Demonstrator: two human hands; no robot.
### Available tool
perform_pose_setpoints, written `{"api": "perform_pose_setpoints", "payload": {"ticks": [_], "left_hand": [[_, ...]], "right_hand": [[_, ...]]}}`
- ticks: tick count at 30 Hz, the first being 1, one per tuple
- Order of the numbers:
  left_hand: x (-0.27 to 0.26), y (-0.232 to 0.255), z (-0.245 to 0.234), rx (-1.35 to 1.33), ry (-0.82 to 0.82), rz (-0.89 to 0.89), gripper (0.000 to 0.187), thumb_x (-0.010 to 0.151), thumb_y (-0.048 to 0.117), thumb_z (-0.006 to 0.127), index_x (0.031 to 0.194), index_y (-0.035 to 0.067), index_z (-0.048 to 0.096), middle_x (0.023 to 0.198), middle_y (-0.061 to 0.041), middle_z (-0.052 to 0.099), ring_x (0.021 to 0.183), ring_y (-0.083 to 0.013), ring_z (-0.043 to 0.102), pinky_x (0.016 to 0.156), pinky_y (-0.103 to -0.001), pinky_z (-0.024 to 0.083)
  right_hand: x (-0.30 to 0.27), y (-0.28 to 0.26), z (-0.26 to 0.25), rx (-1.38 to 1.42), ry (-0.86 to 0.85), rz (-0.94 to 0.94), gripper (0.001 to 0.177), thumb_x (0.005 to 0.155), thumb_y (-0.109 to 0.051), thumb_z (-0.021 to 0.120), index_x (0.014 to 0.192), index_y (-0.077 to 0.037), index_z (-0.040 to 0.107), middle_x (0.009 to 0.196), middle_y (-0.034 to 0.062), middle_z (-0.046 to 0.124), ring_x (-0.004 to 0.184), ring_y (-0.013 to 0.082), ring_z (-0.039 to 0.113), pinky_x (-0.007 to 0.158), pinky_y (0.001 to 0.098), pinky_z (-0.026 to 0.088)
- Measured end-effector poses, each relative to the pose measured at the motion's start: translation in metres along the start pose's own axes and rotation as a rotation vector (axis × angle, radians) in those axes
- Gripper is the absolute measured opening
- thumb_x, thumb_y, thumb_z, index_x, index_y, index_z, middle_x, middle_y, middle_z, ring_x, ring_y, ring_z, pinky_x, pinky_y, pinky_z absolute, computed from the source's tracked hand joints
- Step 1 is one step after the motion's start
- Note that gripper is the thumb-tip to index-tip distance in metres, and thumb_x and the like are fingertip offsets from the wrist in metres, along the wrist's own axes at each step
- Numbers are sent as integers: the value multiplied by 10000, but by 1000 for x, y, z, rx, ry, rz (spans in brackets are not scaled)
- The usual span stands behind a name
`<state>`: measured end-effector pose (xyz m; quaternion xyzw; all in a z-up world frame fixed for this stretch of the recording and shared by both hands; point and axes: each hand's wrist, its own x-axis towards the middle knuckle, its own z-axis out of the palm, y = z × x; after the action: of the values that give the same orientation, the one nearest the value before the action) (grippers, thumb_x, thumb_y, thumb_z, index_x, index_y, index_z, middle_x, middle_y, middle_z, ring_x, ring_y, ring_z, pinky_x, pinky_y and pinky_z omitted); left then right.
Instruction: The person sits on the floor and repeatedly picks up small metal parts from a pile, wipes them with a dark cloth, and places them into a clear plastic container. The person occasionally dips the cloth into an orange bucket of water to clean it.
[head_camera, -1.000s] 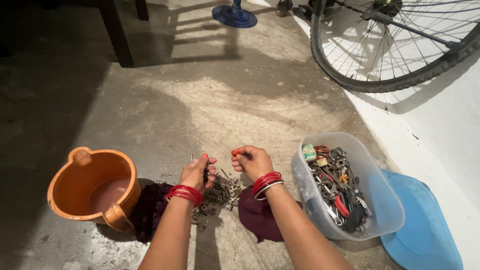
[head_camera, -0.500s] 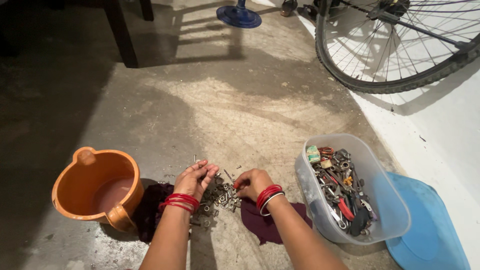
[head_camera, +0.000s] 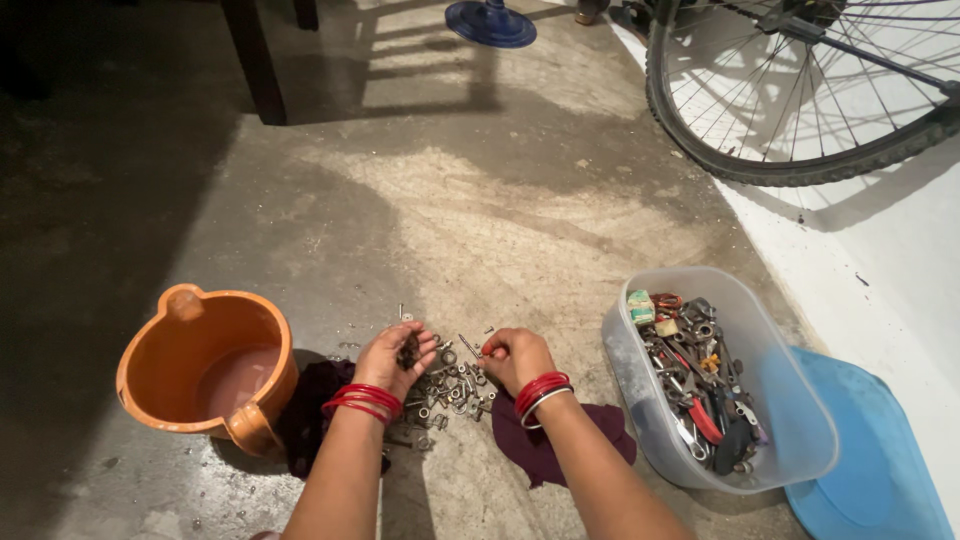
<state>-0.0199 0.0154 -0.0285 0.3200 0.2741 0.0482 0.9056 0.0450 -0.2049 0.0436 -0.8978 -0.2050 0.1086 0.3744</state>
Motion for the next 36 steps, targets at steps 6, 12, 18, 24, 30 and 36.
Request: {"api": "perform_pose_setpoints", "payload": {"ticks": [6, 12, 18, 24, 30, 36], "left_hand": [[-3, -3, 9, -15, -43, -34, 298, 996, 176, 541, 1168, -53, 626, 1093, -206, 696, 989, -299, 690, 914, -422, 587], [-23, 8, 25, -8, -74, -95, 421, 1006, 214, 489, 1281, -91, 585, 1253, -256, 678, 1154, -334, 679, 1011, -434, 563], [-34, 12, 34, -15, -92, -112, 465, 1012, 251, 499, 1321, -89, 574, 1275, -249, 671, 1167, -324, 670, 1029, -433, 549], [-40, 10, 41, 18, -157, -80, 366, 996, 167, 548, 1259, -74, 629, 1181, -208, 699, 1060, -279, 691, 963, -409, 582], [-56, 9, 58, 224, -195, 35, 322, 891, 34, 720, 1203, -33, 677, 1103, -131, 737, 949, -195, 719, 864, -307, 597], [-66, 10, 64, 287, -93, 96, 269, 888, 62, 755, 1134, -41, 718, 1045, -124, 756, 881, -167, 731, 790, -266, 610]], "right_hand": [[11, -14, -2, 33, 60, -37, 166, 730, -113, 882, 871, -52, 818, 761, 54, 754, 669, 98, 693, 659, 269, 569], [5, -30, -5, 229, 24, 222, 222, 786, -145, 887, 903, 4, 771, 764, 64, 758, 666, 114, 683, 651, 286, 580], [4, -30, -4, 701, -97, 318, 196, 887, -74, 745, 1041, 47, 751, 856, 101, 760, 737, 170, 728, 677, 283, 619], [1, -30, -14, 1112, -187, 401, 264, 955, -23, 625, 1196, 63, 687, 1036, 152, 758, 873, 183, 753, 813, 293, 651], [-7, -37, -21, 1158, -204, 389, 259, 952, -22, 647, 1200, 52, 670, 1033, 157, 744, 889, 208, 739, 830, 321, 636], [-12, -41, -24, 1188, -227, 338, 276, 933, -14, 643, 1191, 79, 675, 1049, 166, 757, 923, 225, 763, 855, 319, 660]]}}
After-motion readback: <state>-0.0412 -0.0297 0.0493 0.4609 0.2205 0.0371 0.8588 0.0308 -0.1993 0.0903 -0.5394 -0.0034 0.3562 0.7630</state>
